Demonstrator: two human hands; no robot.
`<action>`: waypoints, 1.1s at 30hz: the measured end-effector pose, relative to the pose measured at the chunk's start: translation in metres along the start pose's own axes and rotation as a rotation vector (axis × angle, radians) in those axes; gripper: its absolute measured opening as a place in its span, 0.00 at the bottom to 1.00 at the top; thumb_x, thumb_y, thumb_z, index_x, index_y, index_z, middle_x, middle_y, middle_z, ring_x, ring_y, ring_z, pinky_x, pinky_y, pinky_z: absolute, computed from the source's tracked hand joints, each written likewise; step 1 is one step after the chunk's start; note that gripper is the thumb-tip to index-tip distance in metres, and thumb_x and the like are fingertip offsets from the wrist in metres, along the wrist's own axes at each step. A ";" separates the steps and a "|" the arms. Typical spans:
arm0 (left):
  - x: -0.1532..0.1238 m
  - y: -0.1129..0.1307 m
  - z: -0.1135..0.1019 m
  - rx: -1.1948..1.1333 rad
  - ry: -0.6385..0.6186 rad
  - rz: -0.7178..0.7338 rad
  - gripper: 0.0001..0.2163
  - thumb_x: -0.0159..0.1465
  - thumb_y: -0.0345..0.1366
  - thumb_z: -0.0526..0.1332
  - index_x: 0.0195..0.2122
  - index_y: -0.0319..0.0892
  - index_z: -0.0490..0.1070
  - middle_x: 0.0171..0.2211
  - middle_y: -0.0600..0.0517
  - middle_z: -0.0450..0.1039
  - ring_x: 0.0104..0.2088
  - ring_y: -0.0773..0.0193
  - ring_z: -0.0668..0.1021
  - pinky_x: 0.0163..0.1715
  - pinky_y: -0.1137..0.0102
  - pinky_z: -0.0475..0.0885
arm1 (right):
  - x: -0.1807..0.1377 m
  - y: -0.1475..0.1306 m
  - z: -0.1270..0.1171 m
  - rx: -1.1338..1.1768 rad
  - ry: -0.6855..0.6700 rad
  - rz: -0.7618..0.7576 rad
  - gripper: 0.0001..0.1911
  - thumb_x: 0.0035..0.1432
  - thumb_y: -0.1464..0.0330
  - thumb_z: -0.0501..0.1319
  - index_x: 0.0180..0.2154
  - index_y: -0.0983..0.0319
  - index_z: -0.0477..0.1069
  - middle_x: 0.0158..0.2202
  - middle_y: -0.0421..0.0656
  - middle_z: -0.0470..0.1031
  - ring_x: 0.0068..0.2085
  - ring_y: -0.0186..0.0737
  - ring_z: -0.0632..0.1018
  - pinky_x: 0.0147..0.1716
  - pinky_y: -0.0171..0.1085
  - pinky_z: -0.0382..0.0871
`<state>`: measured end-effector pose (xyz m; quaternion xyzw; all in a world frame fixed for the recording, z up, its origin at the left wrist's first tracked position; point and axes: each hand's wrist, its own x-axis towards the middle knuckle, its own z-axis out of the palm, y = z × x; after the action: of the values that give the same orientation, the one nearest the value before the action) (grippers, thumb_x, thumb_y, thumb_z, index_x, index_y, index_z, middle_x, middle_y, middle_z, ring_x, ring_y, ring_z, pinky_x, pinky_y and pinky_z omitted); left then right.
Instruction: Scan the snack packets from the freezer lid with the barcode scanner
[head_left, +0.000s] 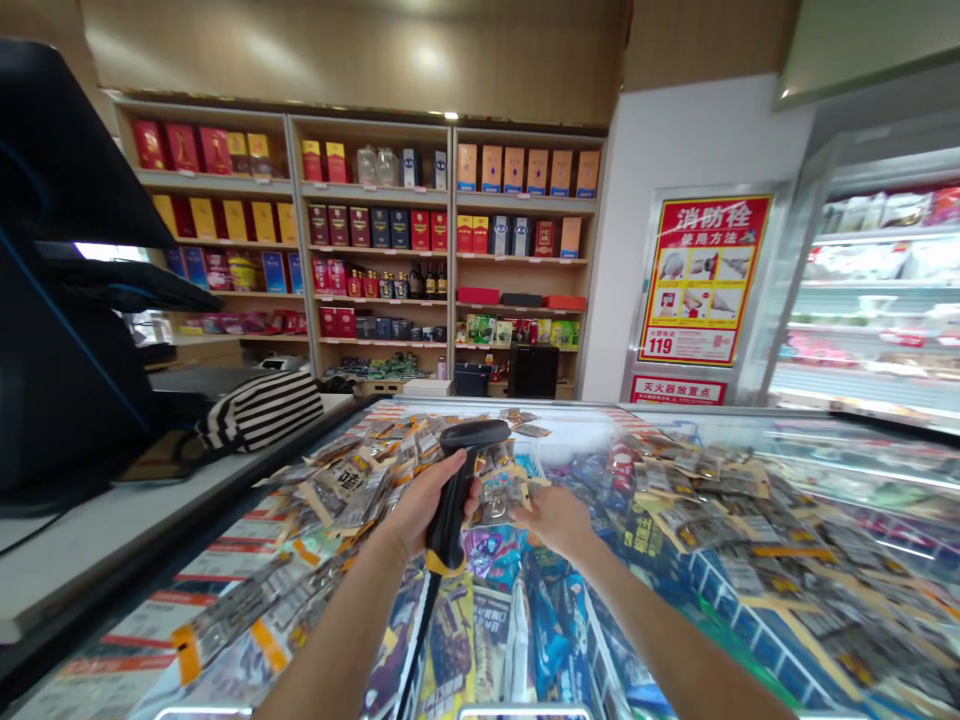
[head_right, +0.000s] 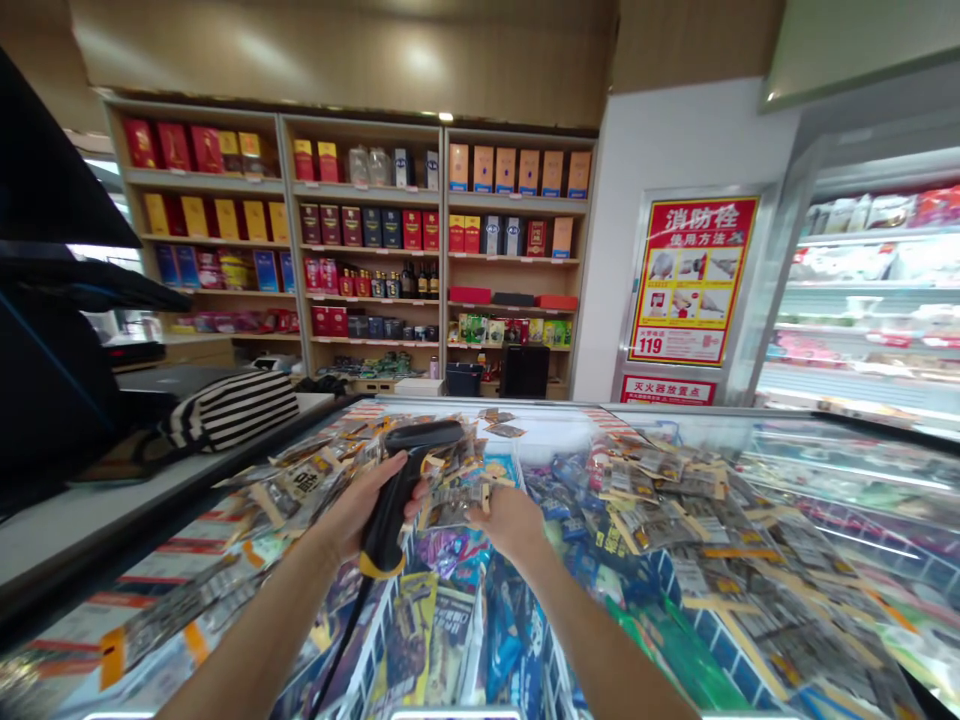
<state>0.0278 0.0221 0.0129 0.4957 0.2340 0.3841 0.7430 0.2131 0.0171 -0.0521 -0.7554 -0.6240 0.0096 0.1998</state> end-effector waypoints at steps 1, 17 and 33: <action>-0.001 0.001 0.000 -0.002 -0.008 -0.005 0.12 0.53 0.42 0.55 0.32 0.38 0.65 0.18 0.56 0.64 0.16 0.72 0.66 0.16 0.76 0.60 | 0.003 0.002 0.003 0.045 0.000 -0.005 0.17 0.42 0.54 0.55 0.17 0.61 0.68 0.20 0.43 0.71 0.25 0.38 0.72 0.20 0.31 0.54; -0.009 -0.010 0.012 0.121 -0.136 -0.080 0.12 0.57 0.41 0.52 0.34 0.37 0.67 0.19 0.54 0.66 0.17 0.72 0.67 0.17 0.77 0.59 | 0.035 0.104 -0.039 0.804 0.650 0.218 0.14 0.42 0.58 0.55 0.27 0.63 0.67 0.24 0.44 0.74 0.28 0.40 0.73 0.30 0.36 0.63; -0.011 -0.019 0.023 0.048 -0.137 -0.100 0.10 0.54 0.41 0.55 0.29 0.37 0.65 0.18 0.53 0.67 0.15 0.71 0.68 0.16 0.75 0.58 | 0.032 0.094 -0.031 0.974 0.609 0.246 0.15 0.41 0.59 0.56 0.27 0.64 0.66 0.25 0.44 0.73 0.28 0.40 0.73 0.30 0.36 0.64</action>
<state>0.0447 -0.0033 0.0048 0.5262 0.2161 0.3060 0.7634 0.3161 0.0249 -0.0458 -0.6123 -0.3700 0.1009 0.6914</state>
